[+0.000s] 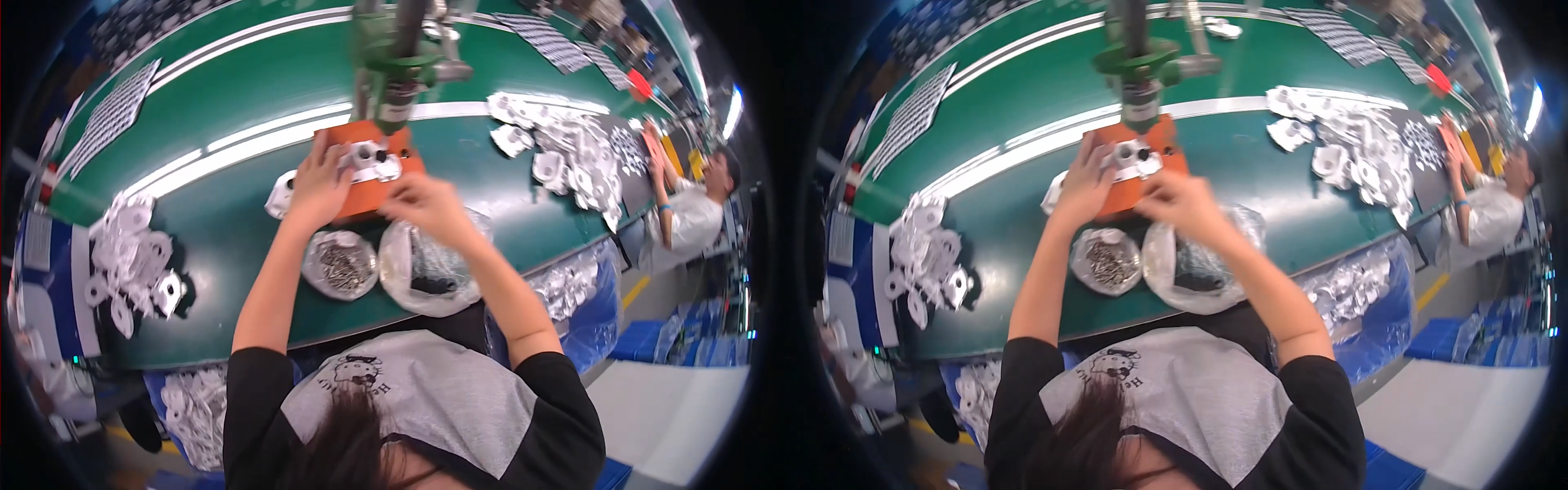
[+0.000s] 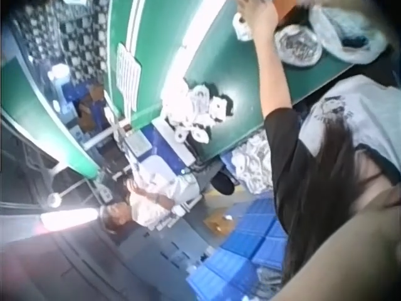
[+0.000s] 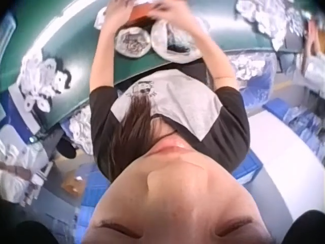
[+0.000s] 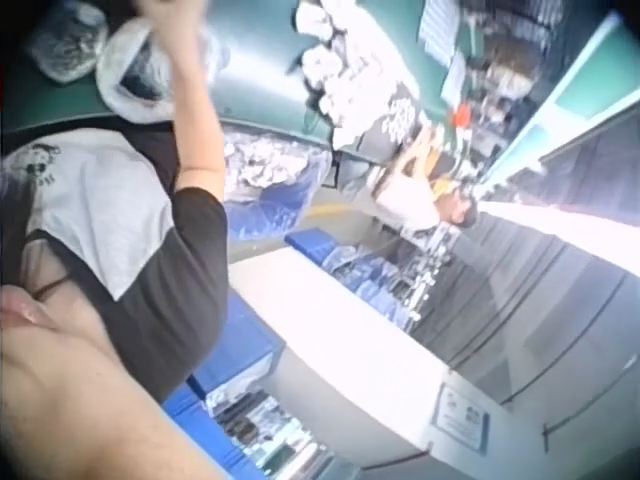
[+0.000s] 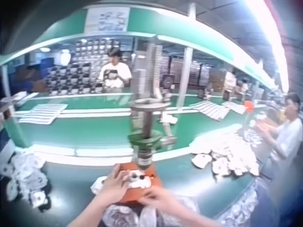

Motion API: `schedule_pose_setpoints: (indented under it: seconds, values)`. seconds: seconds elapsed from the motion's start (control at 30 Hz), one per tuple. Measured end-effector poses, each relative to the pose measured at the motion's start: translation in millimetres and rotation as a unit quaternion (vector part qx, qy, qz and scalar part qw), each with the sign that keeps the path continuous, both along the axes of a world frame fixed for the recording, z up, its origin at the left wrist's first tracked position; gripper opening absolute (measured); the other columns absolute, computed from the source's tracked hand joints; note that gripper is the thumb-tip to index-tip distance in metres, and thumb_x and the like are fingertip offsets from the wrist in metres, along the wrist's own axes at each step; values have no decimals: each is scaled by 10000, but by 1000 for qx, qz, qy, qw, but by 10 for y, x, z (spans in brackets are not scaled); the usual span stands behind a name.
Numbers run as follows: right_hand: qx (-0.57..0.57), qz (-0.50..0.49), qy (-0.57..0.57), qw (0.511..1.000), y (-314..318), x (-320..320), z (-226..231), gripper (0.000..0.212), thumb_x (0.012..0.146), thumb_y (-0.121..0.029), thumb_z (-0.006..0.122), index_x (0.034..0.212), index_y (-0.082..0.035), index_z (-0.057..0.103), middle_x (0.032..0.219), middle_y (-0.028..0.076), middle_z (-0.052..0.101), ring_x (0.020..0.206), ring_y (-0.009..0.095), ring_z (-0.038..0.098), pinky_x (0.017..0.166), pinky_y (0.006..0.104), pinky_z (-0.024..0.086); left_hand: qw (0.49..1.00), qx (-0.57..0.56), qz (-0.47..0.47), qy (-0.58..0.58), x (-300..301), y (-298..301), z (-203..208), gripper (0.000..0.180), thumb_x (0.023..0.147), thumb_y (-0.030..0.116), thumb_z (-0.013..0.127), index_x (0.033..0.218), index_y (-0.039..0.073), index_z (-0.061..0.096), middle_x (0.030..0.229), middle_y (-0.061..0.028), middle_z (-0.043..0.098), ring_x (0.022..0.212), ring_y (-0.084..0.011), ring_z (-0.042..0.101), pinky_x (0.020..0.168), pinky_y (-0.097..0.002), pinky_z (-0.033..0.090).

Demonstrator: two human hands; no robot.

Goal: Assembling plastic housing components using a manual press machine and screws on a factory assembly line.

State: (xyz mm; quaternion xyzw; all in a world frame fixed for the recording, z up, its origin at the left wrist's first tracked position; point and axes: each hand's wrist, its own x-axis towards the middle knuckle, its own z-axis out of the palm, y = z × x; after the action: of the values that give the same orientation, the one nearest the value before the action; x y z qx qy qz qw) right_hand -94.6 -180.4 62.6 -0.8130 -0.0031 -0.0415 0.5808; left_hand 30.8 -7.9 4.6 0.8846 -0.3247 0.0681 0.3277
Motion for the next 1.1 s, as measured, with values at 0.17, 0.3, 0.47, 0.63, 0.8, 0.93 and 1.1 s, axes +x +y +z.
schedule_pose_setpoints:
  seconds: [0.17, 0.3, 0.47, 0.63, 0.8, 0.93, 1.1]
  values:
    - [-54, -95, -56, 992, -388, 448, -128, 150, 786, -77, 665, 896, 25, 670, 776, 64, 660, 661, 97, 578, 620, 232, 464, 999, 20, 13, 25, -44, -9, 37, 442, 876, 307, 497, 1294, 175, 444, 1459, -187, 236, 1226, -405, 394, 1022, -503, 302]
    - [-96, -93, -90, 987, -270, 692, -171, 187, 768, -99, 667, 897, 36, 657, 763, 86, 663, 669, 112, 589, 630, 253, 469, 999, 21, 19, 40, -69, 22, 57, 443, 879, 316, 490, 1297, 179, 440, 1468, -173, 226, 1248, -394, 376, 1037, -497, 288]
    - [-53, -107, -56, 991, -221, 821, -333, 163, 775, -75, 668, 879, 45, 634, 777, 60, 663, 702, 87, 593, 648, 237, 467, 998, 27, 22, 50, -83, 27, 84, 441, 881, 320, 487, 1297, 180, 440, 1473, -166, 217, 1254, -390, 369, 1037, -504, 285]
    - [-70, -117, -98, 986, -169, 807, -309, 146, 752, -71, 649, 833, 50, 642, 784, 109, 668, 683, 141, 629, 644, 268, 490, 998, 22, 22, 45, -64, 30, 59, 439, 881, 317, 494, 1296, 182, 442, 1472, -166, 217, 1250, -393, 370, 1042, -501, 277]
    - [-107, -106, -111, 982, -242, 754, -301, 154, 772, -70, 673, 860, 49, 633, 791, 75, 664, 735, 108, 618, 674, 256, 486, 999, 14, 15, 44, -70, -22, 63, 431, 882, 306, 496, 1291, 179, 448, 1466, -171, 228, 1240, -401, 375, 1034, -489, 290]
    - [-126, -66, -170, 975, -330, 657, -357, 159, 757, -68, 663, 897, 6, 665, 1004, 123, 646, 925, 221, 604, 827, 313, 470, 1000, 9, 10, 6, -26, -36, 22, 430, 873, 285, 516, 1276, 143, 474, 1434, -197, 284, 1211, -405, 412, 1001, -482, 337]
    - [-244, -39, -248, 937, -200, 478, -430, 287, 763, -53, 605, 1048, -62, 645, 1207, 133, 554, 1107, 336, 467, 953, 396, 396, 1000, -14, -2, 25, -27, 10, 32, 398, 883, 218, 511, 1266, 118, 478, 1448, -190, 268, 1233, -403, 388, 1013, -457, 335]
